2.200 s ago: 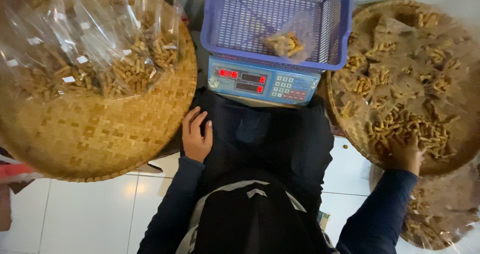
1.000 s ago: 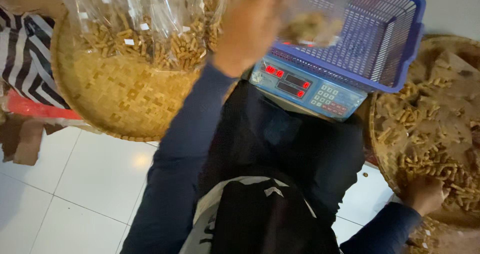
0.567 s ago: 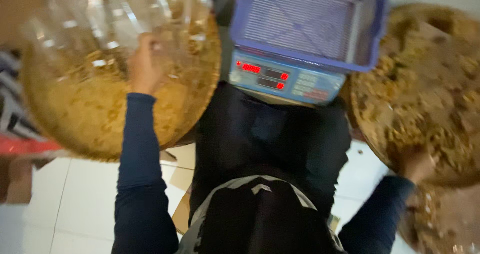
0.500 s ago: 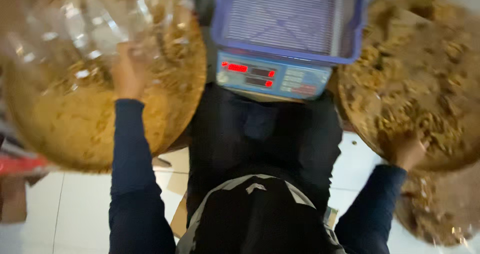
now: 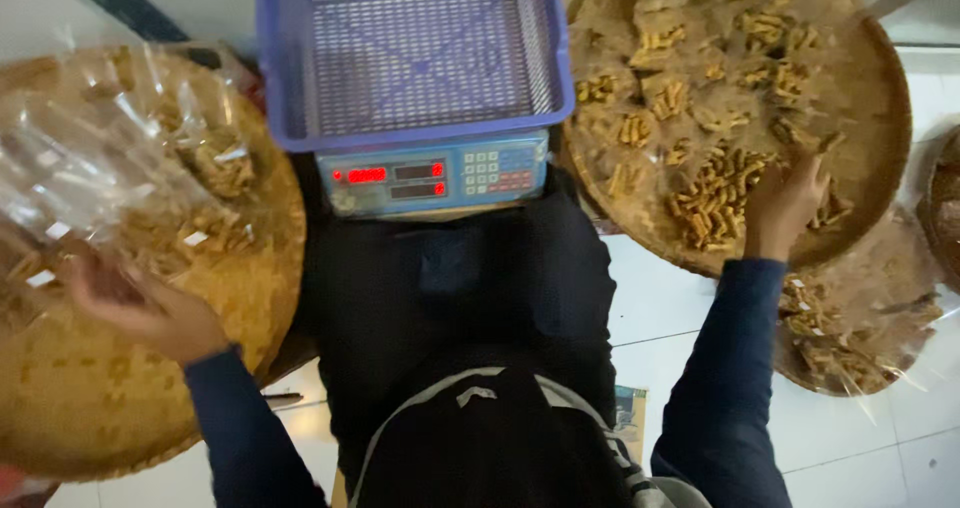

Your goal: The person sits on the floor and packs fried snack pieces into small clear plastic bags. They take pieces by hand from large woven bamboo trays, place a bag on a digital weighing scale, add or remove pieces to reach the target weight, then set filled bags with the other finished bags.

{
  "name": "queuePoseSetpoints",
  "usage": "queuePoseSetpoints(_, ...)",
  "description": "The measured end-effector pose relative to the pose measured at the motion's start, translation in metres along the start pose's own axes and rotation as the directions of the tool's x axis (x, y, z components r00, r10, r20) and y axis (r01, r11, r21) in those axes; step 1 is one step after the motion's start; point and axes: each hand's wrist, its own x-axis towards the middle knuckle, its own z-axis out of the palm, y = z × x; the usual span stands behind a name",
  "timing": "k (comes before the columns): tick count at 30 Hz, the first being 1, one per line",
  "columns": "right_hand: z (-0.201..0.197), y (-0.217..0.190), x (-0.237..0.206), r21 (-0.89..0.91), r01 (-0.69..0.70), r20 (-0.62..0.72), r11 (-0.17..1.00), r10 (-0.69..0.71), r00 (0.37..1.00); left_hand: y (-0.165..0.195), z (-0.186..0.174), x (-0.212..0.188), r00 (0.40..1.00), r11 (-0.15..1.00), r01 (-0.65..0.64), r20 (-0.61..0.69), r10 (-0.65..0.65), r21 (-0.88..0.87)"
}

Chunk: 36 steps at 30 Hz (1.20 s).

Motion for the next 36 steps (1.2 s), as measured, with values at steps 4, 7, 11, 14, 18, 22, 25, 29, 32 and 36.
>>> queuePoseSetpoints(4, 0.012, 0.032, 0.077, -0.005, 0.021, -0.034, 1.000, -0.021, 0.999, 0.039, 0.021, -0.110, 0.964, 0.922, -0.263, 0.125, 0.237, 0.284)
queuePoseSetpoints(7, 0.029, 0.054, 0.128, 0.008, 0.132, -0.035, 0.991, -0.132, 0.991, 0.057, 0.036, -0.157, 0.907, 0.896, -0.315, 0.376, 0.188, 0.312)
queuePoseSetpoints(11, 0.051, 0.077, 0.186, -0.022, 0.107, 0.094, 0.994, -0.105, 0.990, 0.064, 0.041, -0.157, 0.882, 0.889, -0.379, 0.389, 0.264, 0.256)
queuePoseSetpoints(14, 0.062, 0.092, 0.214, -0.065, 0.156, 0.172, 0.986, -0.143, 0.975, 0.070, 0.047, -0.147, 0.905, 0.895, -0.325, 0.376, 0.200, 0.306)
queuePoseSetpoints(18, 0.065, 0.109, 0.241, -0.180, 0.219, 0.324, 0.959, -0.152, 0.934, 0.084, 0.053, -0.145, 0.907, 0.877, -0.307, 0.393, 0.151, 0.370)
queuePoseSetpoints(22, 0.072, 0.111, 0.250, -0.243, 0.247, 0.427, 0.938, -0.126, 0.895, 0.093, 0.060, -0.142, 0.915, 0.895, -0.260, 0.389, 0.108, 0.363)
queuePoseSetpoints(25, 0.080, 0.109, 0.248, -0.393, 0.181, 0.380, 0.902, -0.020, 0.925, 0.095, 0.064, -0.138, 0.911, 0.909, -0.239, 0.403, 0.088, 0.341)
queuePoseSetpoints(29, 0.070, 0.118, 0.250, -0.665, 0.283, 0.159, 0.691, -0.239, 0.958, 0.095, 0.068, -0.134, 0.901, 0.909, -0.248, 0.426, 0.089, 0.335)
queuePoseSetpoints(32, 0.042, 0.138, 0.255, -0.519, 0.423, 0.219, 0.742, -0.363, 0.906, 0.093, 0.068, -0.131, 0.896, 0.915, -0.279, 0.421, 0.140, 0.290)
queuePoseSetpoints(36, -0.001, 0.153, 0.263, -0.185, 0.473, 0.236, 0.861, -0.428, 0.872, 0.087, 0.067, -0.131, 0.903, 0.923, -0.279, 0.401, 0.156, 0.267)
